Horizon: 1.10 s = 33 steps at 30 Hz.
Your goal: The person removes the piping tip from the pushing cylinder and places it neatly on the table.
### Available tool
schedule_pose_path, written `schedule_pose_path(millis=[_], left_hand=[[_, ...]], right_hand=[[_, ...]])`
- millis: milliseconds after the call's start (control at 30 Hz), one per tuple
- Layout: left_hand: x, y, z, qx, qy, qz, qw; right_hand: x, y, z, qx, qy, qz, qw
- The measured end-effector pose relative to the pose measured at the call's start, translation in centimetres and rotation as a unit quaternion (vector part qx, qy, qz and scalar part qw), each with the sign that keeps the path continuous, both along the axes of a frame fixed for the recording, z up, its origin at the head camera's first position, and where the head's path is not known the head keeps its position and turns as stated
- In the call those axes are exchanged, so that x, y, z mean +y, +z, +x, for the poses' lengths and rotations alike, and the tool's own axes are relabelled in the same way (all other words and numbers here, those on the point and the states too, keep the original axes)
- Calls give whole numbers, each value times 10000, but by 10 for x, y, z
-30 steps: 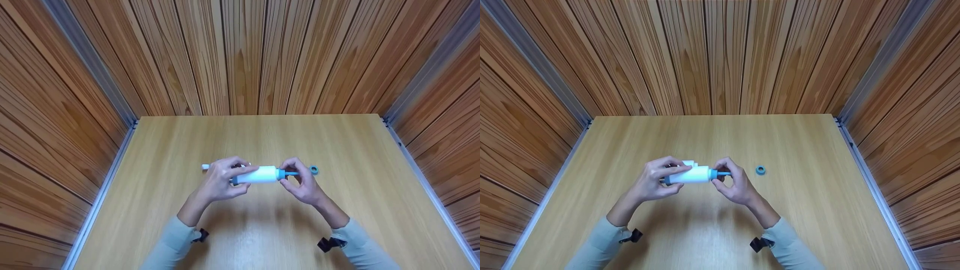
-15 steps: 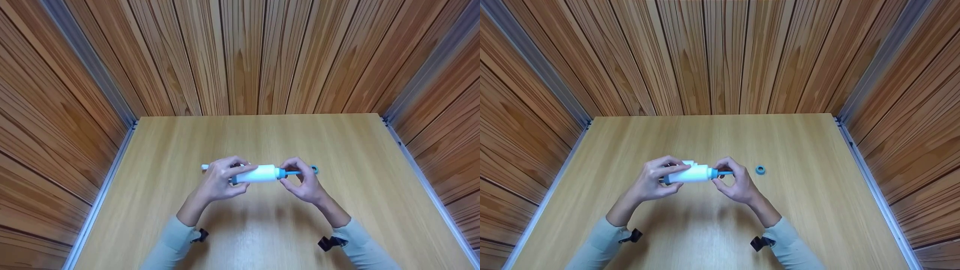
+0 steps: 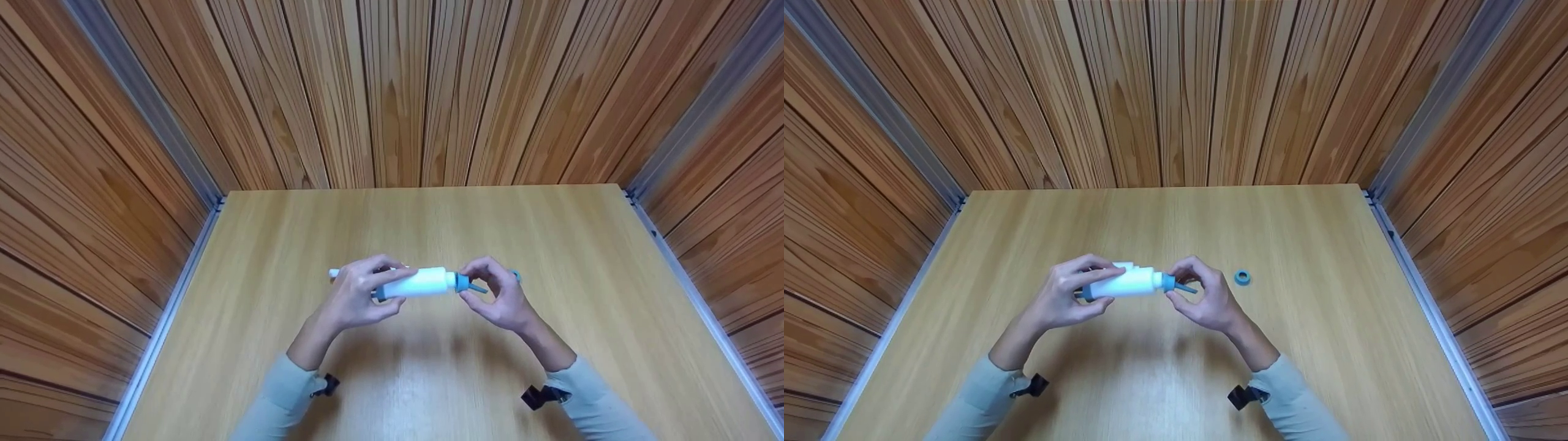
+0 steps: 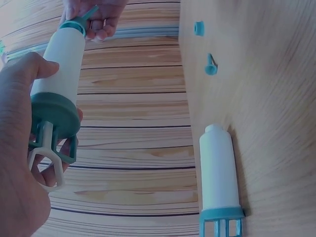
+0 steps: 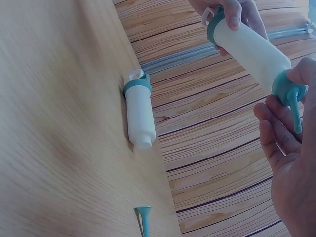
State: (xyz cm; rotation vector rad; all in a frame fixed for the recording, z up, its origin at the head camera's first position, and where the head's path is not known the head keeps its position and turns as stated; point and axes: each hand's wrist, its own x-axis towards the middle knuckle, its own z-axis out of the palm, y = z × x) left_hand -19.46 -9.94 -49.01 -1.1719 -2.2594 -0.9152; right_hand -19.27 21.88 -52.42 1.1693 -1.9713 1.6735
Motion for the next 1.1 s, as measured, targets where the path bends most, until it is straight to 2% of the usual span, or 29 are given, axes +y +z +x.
schedule_pose_path(millis=[267,433,667,833,1100], left_hand=[[-8,-2,-2,-311,-37,93,9995],[-14,-4,-4,-356,0,228,9991],[-18,-5,-9,-442,70,178,9988],[-21,-5,-12,-431,98,159,9989],[-25,-15,-15,-286,192,151,9993]], right_hand=[[1,1,1,-42,-48,-57,10000],[2,1,1,-26,-66,-28,10000],[2,2,1,6,-78,5,10000],[2,2,0,21,-43,-40,10000],[3,1,-1,22,30,-46,10000]])
